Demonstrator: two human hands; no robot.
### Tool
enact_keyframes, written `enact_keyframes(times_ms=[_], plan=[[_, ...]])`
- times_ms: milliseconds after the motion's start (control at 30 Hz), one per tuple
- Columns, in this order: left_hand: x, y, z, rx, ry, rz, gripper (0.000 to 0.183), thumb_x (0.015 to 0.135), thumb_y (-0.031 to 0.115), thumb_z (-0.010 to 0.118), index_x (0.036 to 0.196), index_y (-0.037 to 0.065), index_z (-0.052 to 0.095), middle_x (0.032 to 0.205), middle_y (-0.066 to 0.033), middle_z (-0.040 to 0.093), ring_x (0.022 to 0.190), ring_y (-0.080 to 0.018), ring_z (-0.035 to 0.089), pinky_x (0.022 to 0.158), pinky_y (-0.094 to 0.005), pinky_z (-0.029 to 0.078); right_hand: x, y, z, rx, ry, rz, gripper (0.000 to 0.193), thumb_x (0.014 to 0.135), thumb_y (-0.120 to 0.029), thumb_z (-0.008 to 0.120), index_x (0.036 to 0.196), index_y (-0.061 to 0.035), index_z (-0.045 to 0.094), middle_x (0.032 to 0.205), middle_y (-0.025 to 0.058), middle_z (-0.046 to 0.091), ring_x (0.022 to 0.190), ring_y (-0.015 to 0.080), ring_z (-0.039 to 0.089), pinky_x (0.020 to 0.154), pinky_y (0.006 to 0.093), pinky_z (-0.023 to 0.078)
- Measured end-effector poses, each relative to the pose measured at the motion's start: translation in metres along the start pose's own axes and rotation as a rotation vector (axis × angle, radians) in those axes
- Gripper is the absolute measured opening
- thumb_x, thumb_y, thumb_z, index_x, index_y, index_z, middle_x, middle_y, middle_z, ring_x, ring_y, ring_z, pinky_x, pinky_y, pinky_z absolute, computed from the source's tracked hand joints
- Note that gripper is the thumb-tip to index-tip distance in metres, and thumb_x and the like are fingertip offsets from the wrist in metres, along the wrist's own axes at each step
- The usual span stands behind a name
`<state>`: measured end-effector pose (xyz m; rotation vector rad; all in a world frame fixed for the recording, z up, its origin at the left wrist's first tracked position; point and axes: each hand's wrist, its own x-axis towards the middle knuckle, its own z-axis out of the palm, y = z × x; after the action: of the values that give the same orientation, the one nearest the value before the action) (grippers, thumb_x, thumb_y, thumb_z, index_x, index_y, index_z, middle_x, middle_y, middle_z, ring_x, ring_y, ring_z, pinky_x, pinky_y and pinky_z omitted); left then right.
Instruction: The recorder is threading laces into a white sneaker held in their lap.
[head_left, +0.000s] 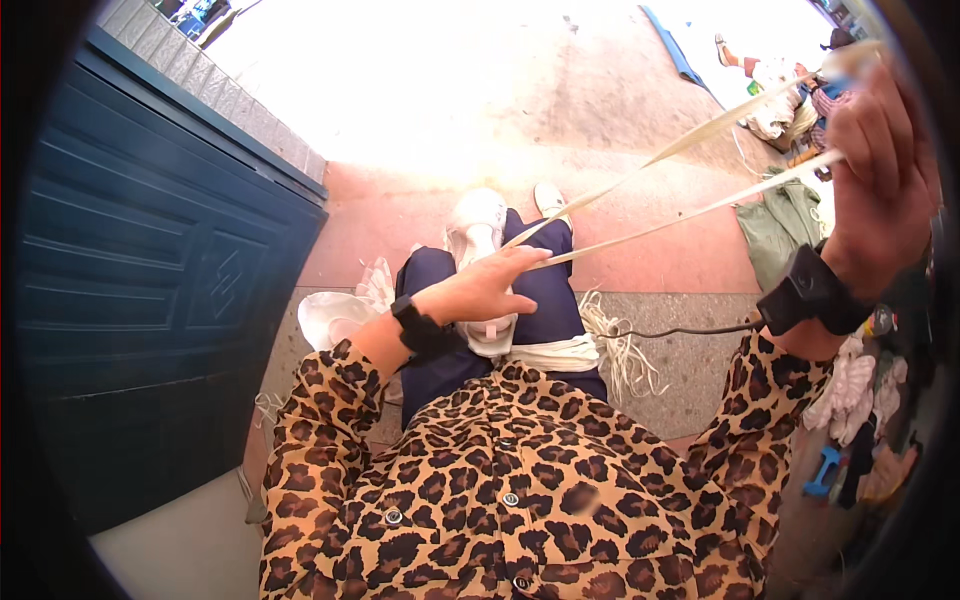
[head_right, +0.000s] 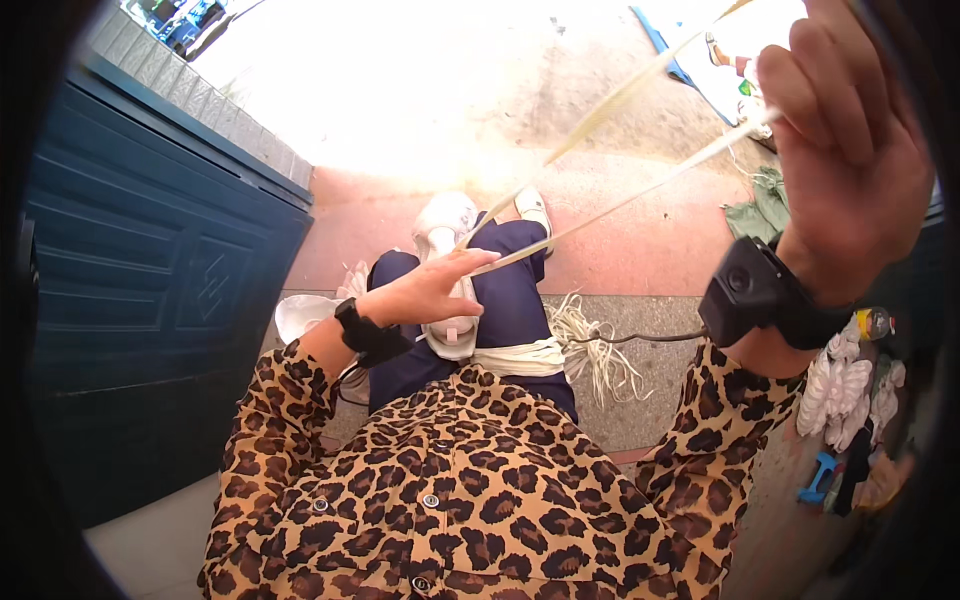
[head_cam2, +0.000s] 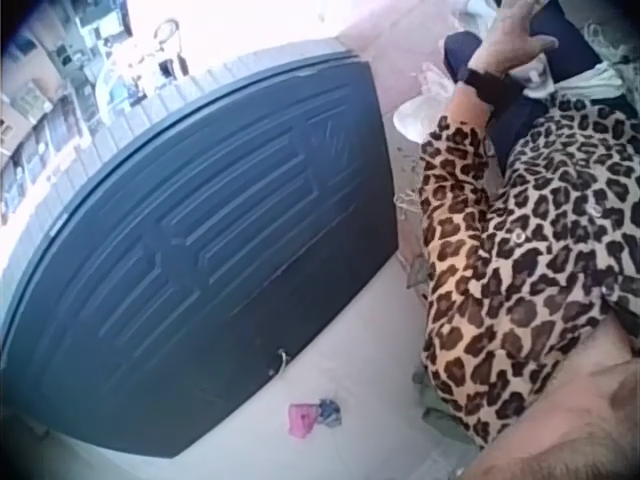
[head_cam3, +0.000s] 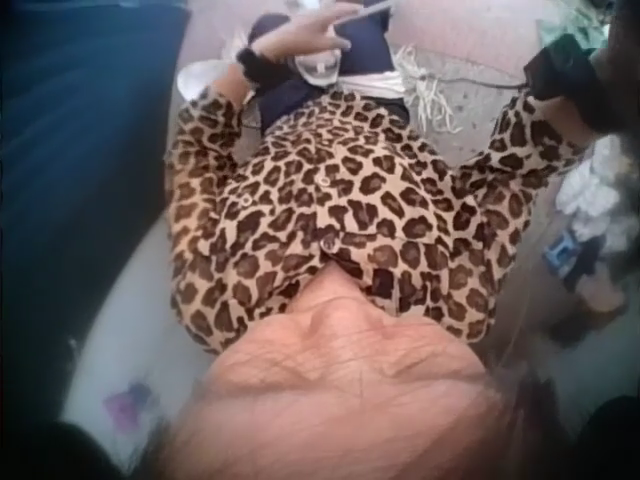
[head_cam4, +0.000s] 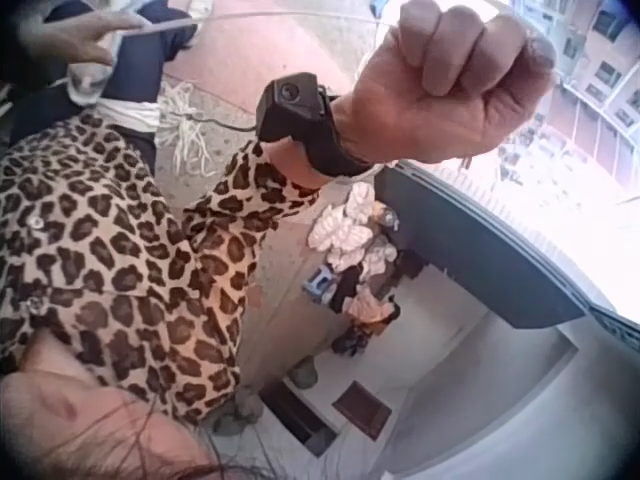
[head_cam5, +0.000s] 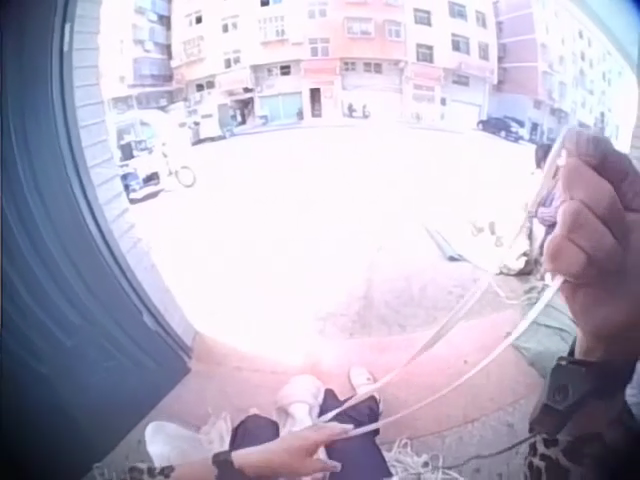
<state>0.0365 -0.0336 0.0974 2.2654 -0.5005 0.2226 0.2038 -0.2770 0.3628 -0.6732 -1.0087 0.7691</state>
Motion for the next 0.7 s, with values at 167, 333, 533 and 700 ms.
enact_keyframes(times_ms=[167,333,533,700], plan=[[0.004,0.012,-0.068,-0.699,-0.028,-0.611,0.02,0.09,0.021,0.048,0.087,0.003,0.055,0.074,-0.0002,0.055,0.064,-0.0083,0.05,0.061,-0.0209,0.043,-0.001,0.024,-0.014,-0.624,0.838,-0.254,0.02,0.091,-0.009,0.027,0.101,0.0049,0.037,0.099,0.0139,0.042,0.093,0.0223,0.037,0.083,0.0351,0.028],[-0.073,-0.027,-0.192,-1.069,0.74,-0.603,0.024,0.093,0.019,0.043,0.071,0.009,0.045,0.059,0.0051,0.033,0.053,-0.0068,0.033,0.057,-0.0237,0.035,-0.094,0.02,-0.128,0.025,0.616,-0.101,0.028,0.093,-0.017,0.03,0.076,-0.0016,0.045,0.074,0.0055,0.046,0.067,0.0153,0.044,0.062,0.0274,0.037],[-0.157,-0.053,-0.272,-0.915,1.114,-0.6,0.022,0.094,0.026,0.04,0.091,0.008,0.051,0.06,0.0044,0.033,0.052,-0.0073,0.034,0.061,-0.0255,0.036,-0.11,0.204,-0.078,-0.718,0.711,0.641,0.025,0.089,-0.022,0.049,0.1,-0.0021,0.058,0.074,0.0037,0.058,0.062,0.0073,0.053,0.056,0.0185,0.042],[-0.129,-0.064,-0.181,-0.649,0.866,-0.912,0.025,0.09,0.028,0.051,0.083,0.004,0.055,0.057,0.0054,0.036,0.047,-0.004,0.034,0.048,-0.0214,0.035,-0.135,0.327,-0.034,-1.056,0.291,0.746,0.021,0.084,-0.021,0.05,0.085,-0.0036,0.063,0.073,0.0121,0.062,0.068,0.0229,0.061,0.063,0.0344,0.048]])
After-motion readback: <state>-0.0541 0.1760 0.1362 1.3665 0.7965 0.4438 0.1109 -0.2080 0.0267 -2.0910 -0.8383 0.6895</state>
